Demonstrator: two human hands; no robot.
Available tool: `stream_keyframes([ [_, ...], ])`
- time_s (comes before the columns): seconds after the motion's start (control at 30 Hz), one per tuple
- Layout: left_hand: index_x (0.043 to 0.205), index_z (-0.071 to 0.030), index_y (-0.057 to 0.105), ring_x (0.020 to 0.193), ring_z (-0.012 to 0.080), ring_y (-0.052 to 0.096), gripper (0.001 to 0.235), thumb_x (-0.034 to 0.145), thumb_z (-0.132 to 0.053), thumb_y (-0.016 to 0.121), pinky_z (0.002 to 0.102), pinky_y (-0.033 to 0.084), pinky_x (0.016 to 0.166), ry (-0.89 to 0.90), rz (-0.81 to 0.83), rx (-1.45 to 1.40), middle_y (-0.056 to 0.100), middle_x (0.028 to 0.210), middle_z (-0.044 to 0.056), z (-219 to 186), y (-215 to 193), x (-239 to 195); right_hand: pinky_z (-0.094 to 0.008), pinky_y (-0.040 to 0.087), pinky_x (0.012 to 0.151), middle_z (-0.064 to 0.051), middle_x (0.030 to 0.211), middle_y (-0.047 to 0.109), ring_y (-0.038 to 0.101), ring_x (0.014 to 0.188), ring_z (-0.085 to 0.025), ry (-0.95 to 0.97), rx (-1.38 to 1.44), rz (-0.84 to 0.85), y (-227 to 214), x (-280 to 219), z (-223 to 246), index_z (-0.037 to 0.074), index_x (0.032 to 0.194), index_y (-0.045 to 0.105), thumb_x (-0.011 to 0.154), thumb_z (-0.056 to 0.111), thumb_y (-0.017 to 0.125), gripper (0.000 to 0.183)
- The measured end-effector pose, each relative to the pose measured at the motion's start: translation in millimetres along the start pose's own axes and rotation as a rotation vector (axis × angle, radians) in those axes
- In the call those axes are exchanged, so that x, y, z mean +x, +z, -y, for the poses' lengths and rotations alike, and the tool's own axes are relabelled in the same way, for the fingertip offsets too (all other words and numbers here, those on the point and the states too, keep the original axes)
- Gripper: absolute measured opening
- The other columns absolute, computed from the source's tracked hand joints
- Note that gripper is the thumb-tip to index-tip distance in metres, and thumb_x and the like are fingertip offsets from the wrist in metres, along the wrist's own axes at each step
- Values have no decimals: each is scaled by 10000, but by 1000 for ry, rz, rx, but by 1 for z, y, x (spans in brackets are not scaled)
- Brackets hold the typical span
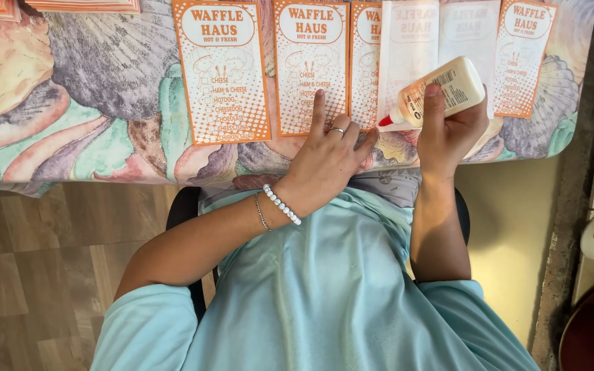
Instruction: Applying glue to the edges of paper bags and folding them to complete the assembly.
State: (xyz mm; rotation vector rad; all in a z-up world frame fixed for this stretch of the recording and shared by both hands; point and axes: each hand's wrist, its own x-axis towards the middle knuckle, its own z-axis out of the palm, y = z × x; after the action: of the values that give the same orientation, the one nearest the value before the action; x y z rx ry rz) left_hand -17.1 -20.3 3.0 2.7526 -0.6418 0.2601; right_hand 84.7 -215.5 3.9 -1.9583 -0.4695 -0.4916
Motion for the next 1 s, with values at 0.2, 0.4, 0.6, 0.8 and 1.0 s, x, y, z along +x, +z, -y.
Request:
stream_keyframes([
  [0.2, 1363, -126, 643, 1076, 314, 524, 522, 903, -364, 711, 840, 80, 1154, 8, 5, 14, 613, 994, 160, 1, -1, -1, -446, 540, 817, -199, 974, 704, 557, 1114, -234, -42, -26, 17, 7, 13, 0, -39, 1187, 622, 1086, 43, 701, 152],
  [0.4, 1374, -214, 608, 969, 294, 537, 405, 1005, -357, 523, 738, 212, 1187, -18, -13, 188, 579, 919, 50, 2, -7, 0, -344, 538, 731, -127, 966, 632, 622, 894, -218, 50, 99, -6, 19, 28, 14, -22, 1168, 601, 1069, 160, 744, 252],
  [0.6, 1364, -227, 630, 982, 287, 545, 386, 1003, -302, 517, 744, 218, 1187, -10, -17, 195, 590, 923, 38, 2, -7, 0, -335, 503, 663, -118, 907, 621, 594, 804, -198, 5, 43, -13, 29, 46, 15, -21, 1121, 615, 1089, 136, 734, 199],
  [0.8, 1362, -233, 633, 993, 282, 556, 374, 1024, -337, 512, 736, 212, 1196, -8, -26, 179, 600, 921, 37, 4, -8, -1, -334, 497, 657, -122, 906, 616, 582, 806, -194, -20, 70, -9, 40, 62, 5, -36, 1125, 614, 1089, 147, 739, 225],
  [1.0, 1341, -219, 636, 966, 284, 543, 399, 1021, -426, 518, 731, 234, 1196, -14, -38, 169, 593, 914, 39, 4, -8, 0, -324, 464, 627, -78, 840, 589, 534, 751, -161, -49, -18, -14, 48, 80, -2, 2, 1049, 617, 1088, 188, 763, 240],
])
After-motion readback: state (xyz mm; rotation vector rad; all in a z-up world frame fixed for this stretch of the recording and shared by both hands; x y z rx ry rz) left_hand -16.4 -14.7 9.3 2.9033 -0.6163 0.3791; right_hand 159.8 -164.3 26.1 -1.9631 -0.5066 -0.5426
